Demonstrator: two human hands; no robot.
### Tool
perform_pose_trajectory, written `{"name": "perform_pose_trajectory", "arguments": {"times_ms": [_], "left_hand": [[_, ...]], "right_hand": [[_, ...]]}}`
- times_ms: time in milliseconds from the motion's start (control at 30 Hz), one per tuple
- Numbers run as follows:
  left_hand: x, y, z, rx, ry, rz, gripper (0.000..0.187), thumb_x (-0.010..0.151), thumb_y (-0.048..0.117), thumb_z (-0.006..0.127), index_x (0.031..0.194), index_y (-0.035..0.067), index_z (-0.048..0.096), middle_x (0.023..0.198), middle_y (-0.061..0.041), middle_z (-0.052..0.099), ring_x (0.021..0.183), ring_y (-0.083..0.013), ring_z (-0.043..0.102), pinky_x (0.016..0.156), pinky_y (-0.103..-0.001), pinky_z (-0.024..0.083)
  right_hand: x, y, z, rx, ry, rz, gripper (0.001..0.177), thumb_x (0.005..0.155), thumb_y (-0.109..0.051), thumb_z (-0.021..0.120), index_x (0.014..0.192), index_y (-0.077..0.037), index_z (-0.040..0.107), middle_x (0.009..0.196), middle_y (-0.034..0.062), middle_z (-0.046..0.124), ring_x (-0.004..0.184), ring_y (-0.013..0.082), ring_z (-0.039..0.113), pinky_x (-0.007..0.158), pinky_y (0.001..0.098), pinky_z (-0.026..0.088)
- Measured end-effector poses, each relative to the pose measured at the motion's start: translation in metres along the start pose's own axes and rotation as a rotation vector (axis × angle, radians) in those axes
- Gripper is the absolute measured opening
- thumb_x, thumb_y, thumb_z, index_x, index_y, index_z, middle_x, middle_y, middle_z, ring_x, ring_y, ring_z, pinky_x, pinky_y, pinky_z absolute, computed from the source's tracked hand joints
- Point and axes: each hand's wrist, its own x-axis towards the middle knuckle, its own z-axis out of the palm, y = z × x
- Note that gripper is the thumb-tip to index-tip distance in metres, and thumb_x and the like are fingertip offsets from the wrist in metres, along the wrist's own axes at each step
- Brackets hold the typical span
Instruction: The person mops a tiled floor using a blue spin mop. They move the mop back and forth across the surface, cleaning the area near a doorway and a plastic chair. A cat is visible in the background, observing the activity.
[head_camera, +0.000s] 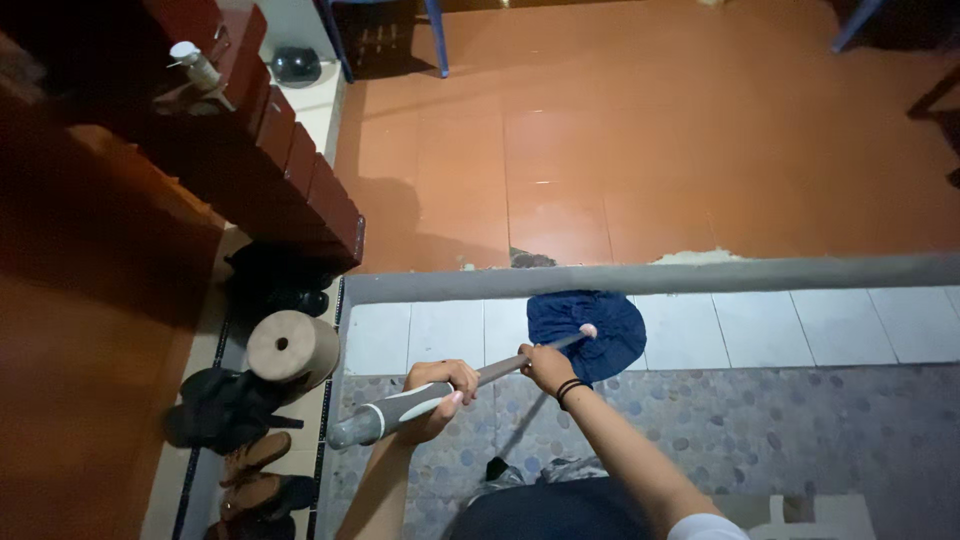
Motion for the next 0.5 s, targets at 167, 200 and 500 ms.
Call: {"name": "perform_pose_trajectory", "arguments": {"times_ms": [167, 200, 500], "left_hand": [[0.007, -0.017, 0.009, -0.054, 0.001, -0.012, 0.017, 0.086, 0.016, 0.057, 0.076, 0.002, 0.057, 0.075, -0.011, 0.063, 0.074, -0.0202, 0.063, 0.076, -0.037, 0.057], [0.009, -0.019, 0.01, -0.073, -0.001, -0.023, 0.017, 0.086, 0.015, 0.057, 0.077, 0.001, 0.057, 0.076, -0.012, 0.063, 0.075, -0.0209, 0.063, 0.077, -0.038, 0.056], [0.036, -0.062, 0.052, -0.169, -0.047, -0.008, 0.021, 0.09, 0.018, 0.058, 0.078, 0.002, 0.062, 0.076, -0.011, 0.065, 0.075, -0.0198, 0.063, 0.084, -0.041, 0.059]], "right_hand": [[-0.01, 0.017, -0.004, -0.007, 0.046, 0.024, 0.021, 0.087, -0.021, 0.07, 0.106, -0.014, 0.065, 0.093, 0.017, 0.071, 0.092, 0.0382, 0.069, 0.078, 0.0515, 0.054], [-0.013, 0.021, -0.006, -0.012, 0.042, 0.03, 0.02, 0.088, -0.021, 0.069, 0.105, -0.014, 0.065, 0.093, 0.0169, 0.071, 0.092, 0.038, 0.069, 0.078, 0.0515, 0.054], [-0.037, 0.069, -0.037, -0.005, 0.05, 0.11, 0.023, 0.087, -0.023, 0.07, 0.108, -0.015, 0.063, 0.095, 0.0164, 0.07, 0.093, 0.0378, 0.068, 0.08, 0.0507, 0.053]]}}
